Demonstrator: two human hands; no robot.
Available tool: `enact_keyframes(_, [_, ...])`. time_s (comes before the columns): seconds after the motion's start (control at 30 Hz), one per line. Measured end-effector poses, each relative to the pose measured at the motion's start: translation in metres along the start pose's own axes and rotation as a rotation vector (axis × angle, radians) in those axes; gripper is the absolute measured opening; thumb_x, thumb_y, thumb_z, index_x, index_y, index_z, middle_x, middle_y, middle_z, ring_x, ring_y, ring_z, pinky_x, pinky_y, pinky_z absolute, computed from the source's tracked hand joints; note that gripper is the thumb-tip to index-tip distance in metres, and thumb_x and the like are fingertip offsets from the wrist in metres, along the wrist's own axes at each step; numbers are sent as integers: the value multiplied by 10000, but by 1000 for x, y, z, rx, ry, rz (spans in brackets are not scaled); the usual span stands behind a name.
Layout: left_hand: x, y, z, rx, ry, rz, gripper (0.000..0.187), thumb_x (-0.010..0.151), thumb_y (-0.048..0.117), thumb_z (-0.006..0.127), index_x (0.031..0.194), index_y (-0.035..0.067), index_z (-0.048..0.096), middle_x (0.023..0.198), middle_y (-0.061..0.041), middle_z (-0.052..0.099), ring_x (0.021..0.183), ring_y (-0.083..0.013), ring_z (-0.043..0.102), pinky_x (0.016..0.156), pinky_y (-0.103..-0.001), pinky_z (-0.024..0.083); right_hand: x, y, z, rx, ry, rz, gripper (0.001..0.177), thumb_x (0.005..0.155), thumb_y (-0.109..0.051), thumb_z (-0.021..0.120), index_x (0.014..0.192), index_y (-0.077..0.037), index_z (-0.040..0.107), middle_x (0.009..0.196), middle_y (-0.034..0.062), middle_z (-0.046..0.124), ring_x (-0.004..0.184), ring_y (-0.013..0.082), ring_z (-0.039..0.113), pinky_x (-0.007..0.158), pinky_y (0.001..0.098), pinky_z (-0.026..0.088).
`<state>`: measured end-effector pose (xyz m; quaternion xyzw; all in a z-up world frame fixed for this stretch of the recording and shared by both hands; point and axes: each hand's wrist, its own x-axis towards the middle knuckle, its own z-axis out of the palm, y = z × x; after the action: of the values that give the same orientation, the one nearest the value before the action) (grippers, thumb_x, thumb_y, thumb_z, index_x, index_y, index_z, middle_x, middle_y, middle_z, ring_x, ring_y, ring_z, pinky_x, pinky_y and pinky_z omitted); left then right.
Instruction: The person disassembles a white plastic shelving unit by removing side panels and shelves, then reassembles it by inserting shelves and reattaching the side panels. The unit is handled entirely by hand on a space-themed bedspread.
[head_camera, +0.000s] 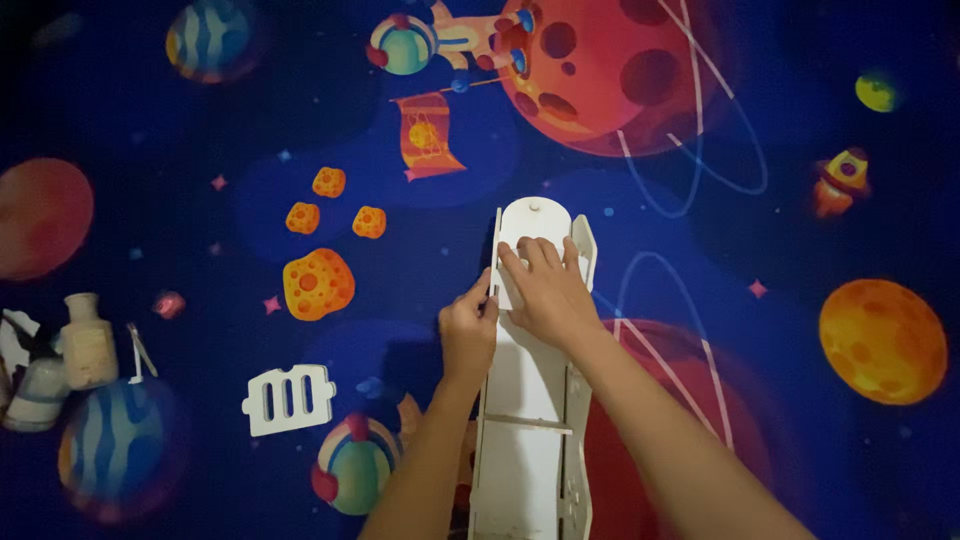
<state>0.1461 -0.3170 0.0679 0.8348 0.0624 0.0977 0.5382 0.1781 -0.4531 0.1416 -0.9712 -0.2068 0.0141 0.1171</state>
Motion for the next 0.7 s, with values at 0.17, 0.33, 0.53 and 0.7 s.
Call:
enact_keyframes(0.17, [1, 1, -3, 67, -27, 33, 402, 844, 34, 656, 1245, 35, 684, 821, -237, 688, 635, -317, 680, 620, -408, 522, 2, -2, -5, 48, -27, 28, 926, 569, -188, 878, 1400, -139, 471, 1313, 144, 508, 1314, 337, 432, 1128, 627, 248])
enact_keyframes(0.33, [-1, 0, -2, 70, 4, 54, 411, 827, 11, 669, 1234, 50, 713, 831, -251, 689, 668, -356, 678, 628, -430, 517, 1, 0, -6, 81, -17, 26, 851, 600, -211, 876, 1363, -157, 503, 1302, 161, 491, 1324, 355, 415, 1123, 659, 233])
enact_keyframes(0.53, [-1, -2, -2, 44, -1, 71, 429, 826, 11, 680, 1252, 58, 689, 886, -238, 703, 730, -351, 699, 670, -418, 534, 0, 0, -2, 40, 2, 5, 960, 620, -242, 874, 1436, -65, 399, 1321, 171, 473, 1318, 355, 415, 1117, 673, 236])
enact_keyframes(0.7, [-3, -3, -3, 10, -37, -38, 507, 837, 14, 654, 1337, 99, 648, 855, -214, 723, 725, -342, 708, 688, -416, 539, -3, 6, 0, 76, 24, -23, 1025, 606, -274, 870, 1467, -64, 355, 1355, 163, 472, 1323, 346, 434, 1137, 647, 221])
